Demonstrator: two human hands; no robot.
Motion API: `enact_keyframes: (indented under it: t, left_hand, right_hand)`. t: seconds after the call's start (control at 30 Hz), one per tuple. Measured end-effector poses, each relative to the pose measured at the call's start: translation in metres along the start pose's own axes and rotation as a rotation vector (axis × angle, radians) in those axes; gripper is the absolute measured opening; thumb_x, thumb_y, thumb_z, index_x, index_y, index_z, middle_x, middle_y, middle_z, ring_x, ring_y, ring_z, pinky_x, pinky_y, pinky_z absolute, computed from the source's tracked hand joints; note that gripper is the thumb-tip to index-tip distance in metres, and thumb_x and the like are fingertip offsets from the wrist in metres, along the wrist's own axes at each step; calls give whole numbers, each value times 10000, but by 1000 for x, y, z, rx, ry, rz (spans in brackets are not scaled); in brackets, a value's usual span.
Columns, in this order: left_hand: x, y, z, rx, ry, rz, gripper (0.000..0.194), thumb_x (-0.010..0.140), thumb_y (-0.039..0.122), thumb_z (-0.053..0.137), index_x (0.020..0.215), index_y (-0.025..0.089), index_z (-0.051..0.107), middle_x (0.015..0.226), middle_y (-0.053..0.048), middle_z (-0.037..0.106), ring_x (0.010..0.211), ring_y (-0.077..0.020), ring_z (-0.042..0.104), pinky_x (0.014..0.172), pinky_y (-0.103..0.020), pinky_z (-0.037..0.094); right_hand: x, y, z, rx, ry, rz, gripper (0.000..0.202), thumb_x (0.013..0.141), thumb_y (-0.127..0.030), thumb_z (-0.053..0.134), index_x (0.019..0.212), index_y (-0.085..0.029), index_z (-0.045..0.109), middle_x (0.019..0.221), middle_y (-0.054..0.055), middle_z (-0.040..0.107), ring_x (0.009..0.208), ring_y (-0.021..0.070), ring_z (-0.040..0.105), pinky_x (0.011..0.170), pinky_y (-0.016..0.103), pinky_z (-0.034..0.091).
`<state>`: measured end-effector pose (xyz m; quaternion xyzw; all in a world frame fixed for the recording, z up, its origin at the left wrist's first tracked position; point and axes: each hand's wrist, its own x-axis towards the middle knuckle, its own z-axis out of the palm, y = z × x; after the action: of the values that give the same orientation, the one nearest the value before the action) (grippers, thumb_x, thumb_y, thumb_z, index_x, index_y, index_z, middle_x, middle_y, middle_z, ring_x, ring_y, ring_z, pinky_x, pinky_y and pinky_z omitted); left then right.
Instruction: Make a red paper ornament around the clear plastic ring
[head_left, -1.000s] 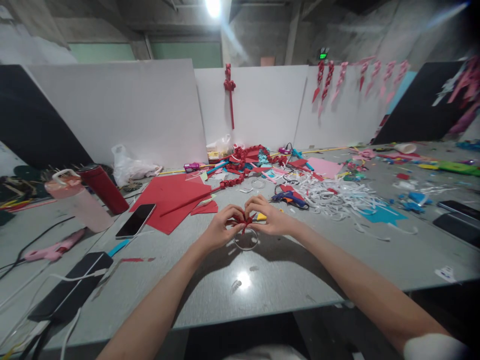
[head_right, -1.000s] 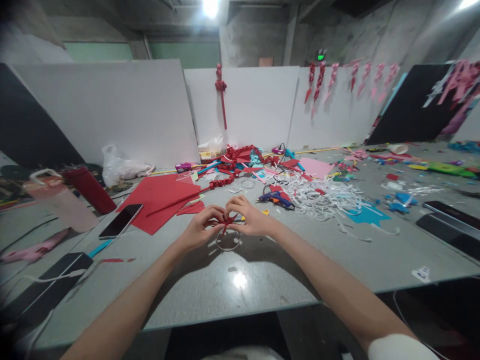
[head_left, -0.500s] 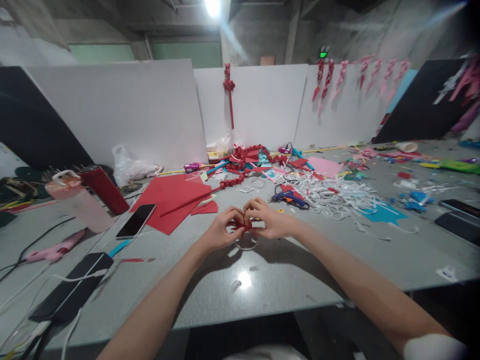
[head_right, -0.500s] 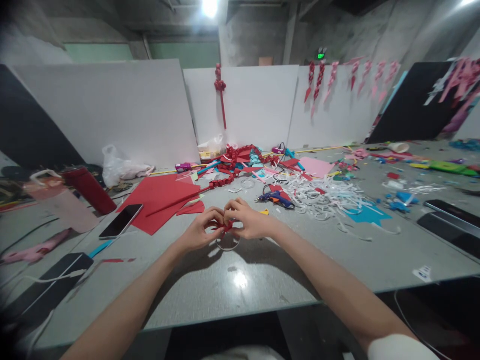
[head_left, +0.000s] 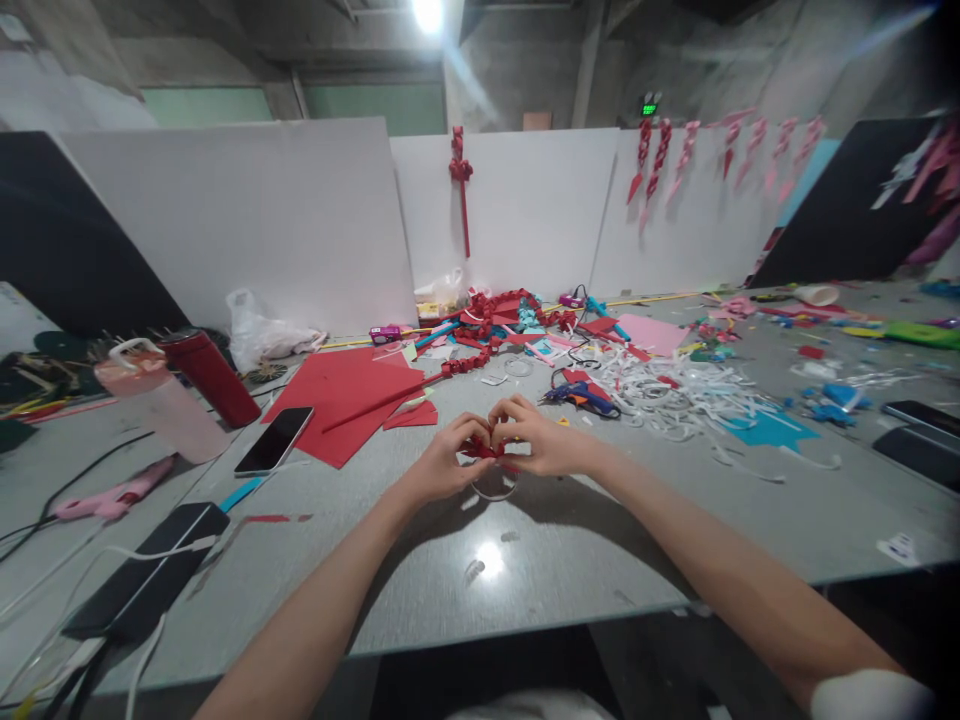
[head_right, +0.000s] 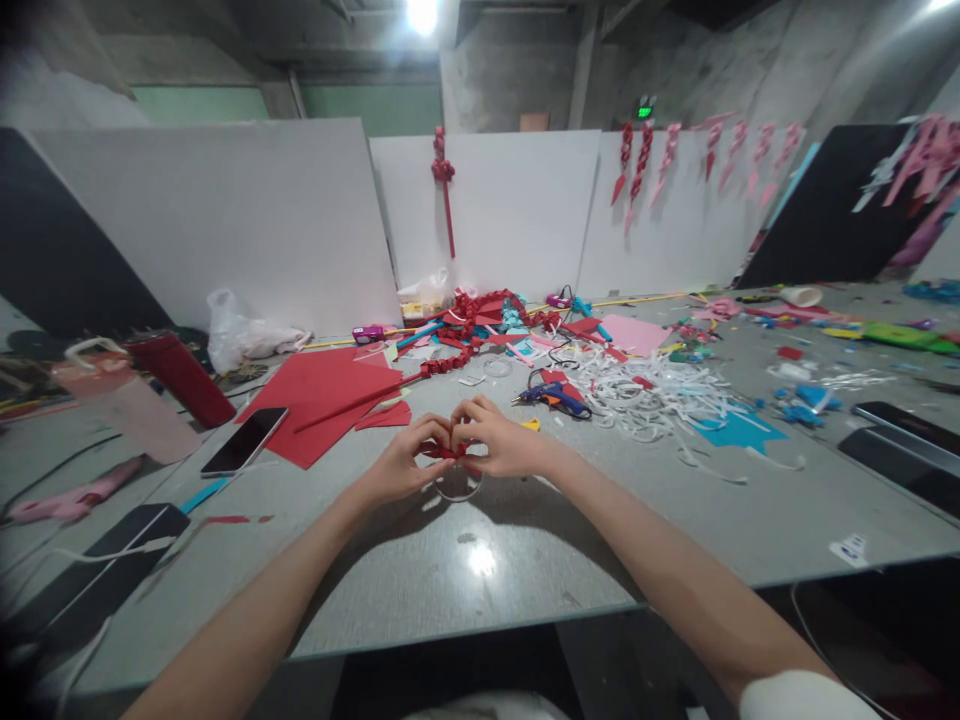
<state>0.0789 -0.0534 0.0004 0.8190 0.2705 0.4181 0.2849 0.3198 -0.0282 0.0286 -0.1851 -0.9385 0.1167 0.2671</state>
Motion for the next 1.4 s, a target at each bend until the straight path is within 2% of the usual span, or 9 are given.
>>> enact_keyframes:
  t: [0.17, 0.43, 0.7, 0.9, 1.03, 1.4]
  left_hand:
    - [1, 1, 0, -47, 7, 3, 108, 934, 218, 731, 965, 218, 628, 1123, -70, 661, 1034, -206, 672, 865, -361, 606]
    - [0, 3, 0, -107, -15, -28, 78, 929, 195, 715, 968, 207, 649, 1114, -75, 659, 1008, -192, 671, 850, -347, 613]
    - [0, 5, 0, -92, -6, -30, 51, 936, 202, 701, 958, 215, 657, 1102, -74, 670, 1031, -204, 674, 874, -358, 601]
    - [0, 3, -4, -122, 3, -50, 118, 943, 252, 726, 1033, 237, 651, 1137, -79, 671, 1049, -212, 681, 914, -377, 617]
    - [0, 2, -5, -134, -1, -38, 184, 924, 218, 738, 1080, 257, 649, 1182, -77, 651, 1050, -205, 677, 913, -374, 626]
    - [1, 1, -5, -82, 20, -65, 166, 937, 198, 703, 1091, 252, 672, 1154, -76, 658, 1059, -210, 669, 934, -386, 617]
  right_hand:
    - [0, 0, -3, 32, 0, -10, 101, 953, -179, 776, 978, -235, 695, 1182, 65, 593, 1210, 258, 531, 1075, 471, 515]
    - [-1, -1, -7, 80, -70, 20, 52, 979, -185, 739, 979, -229, 713, 1239, 79, 565, 1273, 273, 494, 1125, 480, 465]
    - [0, -4, -8, 70, -101, 19, 51, 1001, -199, 706, 973, -240, 717, 1266, 84, 553, 1283, 288, 482, 1127, 507, 458]
    - [0, -3, -8, 93, -28, 47, 114, 1002, -235, 708, 1107, -232, 660, 1244, 92, 588, 1245, 284, 517, 1123, 506, 462]
    - [1, 2, -6, 80, 31, 29, 156, 1031, -250, 668, 1181, -234, 633, 1185, 85, 626, 1187, 279, 554, 1127, 511, 445]
    - [3, 7, -3, 36, 106, -29, 54, 1048, -251, 675, 1072, -227, 717, 1064, 81, 651, 1073, 254, 589, 979, 424, 503]
